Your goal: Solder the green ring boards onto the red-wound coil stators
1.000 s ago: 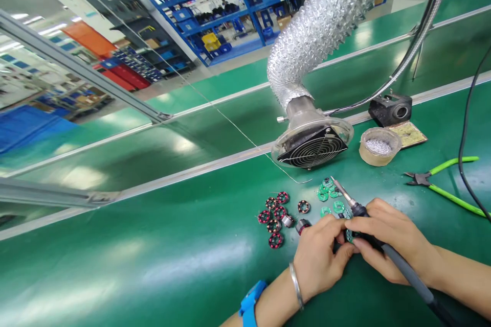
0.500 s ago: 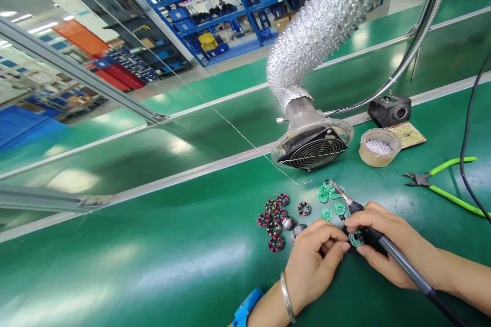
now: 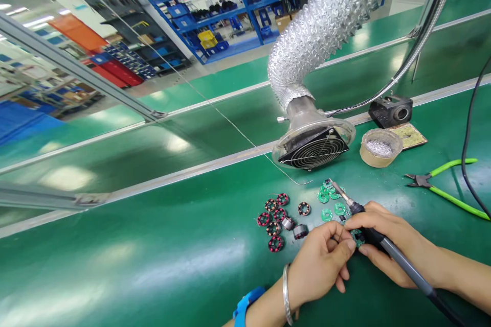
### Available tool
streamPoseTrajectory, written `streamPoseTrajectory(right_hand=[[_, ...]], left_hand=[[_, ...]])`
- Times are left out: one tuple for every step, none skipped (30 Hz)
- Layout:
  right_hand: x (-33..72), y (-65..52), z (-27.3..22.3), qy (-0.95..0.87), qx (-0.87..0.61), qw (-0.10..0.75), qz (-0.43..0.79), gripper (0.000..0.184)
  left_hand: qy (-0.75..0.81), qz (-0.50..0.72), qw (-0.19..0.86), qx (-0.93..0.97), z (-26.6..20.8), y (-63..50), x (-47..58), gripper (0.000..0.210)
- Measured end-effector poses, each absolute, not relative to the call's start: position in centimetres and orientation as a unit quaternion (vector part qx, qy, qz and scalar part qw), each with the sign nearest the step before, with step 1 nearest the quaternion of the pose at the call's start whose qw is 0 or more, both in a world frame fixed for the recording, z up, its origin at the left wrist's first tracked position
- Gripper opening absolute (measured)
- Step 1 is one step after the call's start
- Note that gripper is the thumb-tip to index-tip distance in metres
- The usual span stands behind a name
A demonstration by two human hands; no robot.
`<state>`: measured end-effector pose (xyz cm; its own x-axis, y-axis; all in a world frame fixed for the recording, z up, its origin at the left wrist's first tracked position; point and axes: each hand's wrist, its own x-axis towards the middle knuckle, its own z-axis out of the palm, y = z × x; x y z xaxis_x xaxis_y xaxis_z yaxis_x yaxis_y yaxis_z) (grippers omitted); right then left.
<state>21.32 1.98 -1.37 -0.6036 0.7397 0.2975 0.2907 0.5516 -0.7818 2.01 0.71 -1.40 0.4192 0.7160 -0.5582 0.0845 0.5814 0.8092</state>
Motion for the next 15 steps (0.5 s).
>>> streamPoseTrajectory(right_hand=[[21.30, 2.05, -1.34, -0.828, -0.304, 0.322, 0.344, 0.045], [21.29, 2.11, -1.32, -0.833, -0.293, 0.329, 0.334, 0.046], [21.28, 2.17, -1.28, -0.838, -0.283, 0.336, 0.325, 0.047], [21.28, 2.20, -1.24, -0.842, -0.271, 0.342, 0.318, 0.047], [21.28, 2.22, -1.19, -0.844, -0.261, 0.346, 0.315, 0.048], [21.27, 2.21, -1.13, -0.845, -0.253, 0.349, 0.316, 0.049], [21.26, 2.19, -1.08, -0.845, -0.247, 0.352, 0.317, 0.049], [21.23, 2.16, -1.04, -0.845, -0.243, 0.355, 0.319, 0.049], [21.20, 2.13, -1.01, -0.844, -0.241, 0.357, 0.320, 0.049], [21.16, 2.09, -1.01, -0.844, -0.240, 0.359, 0.317, 0.049], [21.13, 2.07, -1.04, -0.846, -0.241, 0.360, 0.310, 0.048], [21.11, 2.05, -1.10, -0.849, -0.240, 0.362, 0.301, 0.047], [21.10, 2.03, -1.19, -0.852, -0.238, 0.364, 0.291, 0.046], [21.11, 2.03, -1.30, -0.855, -0.236, 0.365, 0.283, 0.044], [21.15, 2.02, -1.41, -0.859, -0.234, 0.363, 0.276, 0.043]], left_hand=[[0.495, 0.213, 0.738, 0.407, -1.35, 0.77, 2.02, 0.038], [0.495, 0.213, 0.736, 0.409, -1.33, 0.82, 2.03, 0.037], [0.496, 0.213, 0.734, 0.412, -1.31, 0.86, 2.03, 0.037], [0.496, 0.215, 0.732, 0.414, -1.31, 0.89, 2.02, 0.037], [0.497, 0.215, 0.731, 0.415, -1.31, 0.91, 2.00, 0.036], [0.498, 0.216, 0.730, 0.415, -1.30, 0.92, 1.98, 0.036], [0.498, 0.215, 0.730, 0.416, -1.28, 0.91, 1.94, 0.036], [0.499, 0.212, 0.730, 0.417, -1.26, 0.87, 1.91, 0.036], [0.500, 0.208, 0.729, 0.419, -1.24, 0.82, 1.87, 0.037], [0.503, 0.205, 0.726, 0.421, -1.23, 0.74, 1.84, 0.037], [0.505, 0.202, 0.724, 0.424, -1.23, 0.65, 1.80, 0.037], [0.509, 0.198, 0.721, 0.426, -1.26, 0.53, 1.75, 0.038], [0.512, 0.196, 0.718, 0.428, -1.31, 0.41, 1.70, 0.039], [0.515, 0.196, 0.715, 0.429, -1.40, 0.29, 1.65, 0.039], [0.518, 0.198, 0.712, 0.431, -1.50, 0.17, 1.59, 0.040]])
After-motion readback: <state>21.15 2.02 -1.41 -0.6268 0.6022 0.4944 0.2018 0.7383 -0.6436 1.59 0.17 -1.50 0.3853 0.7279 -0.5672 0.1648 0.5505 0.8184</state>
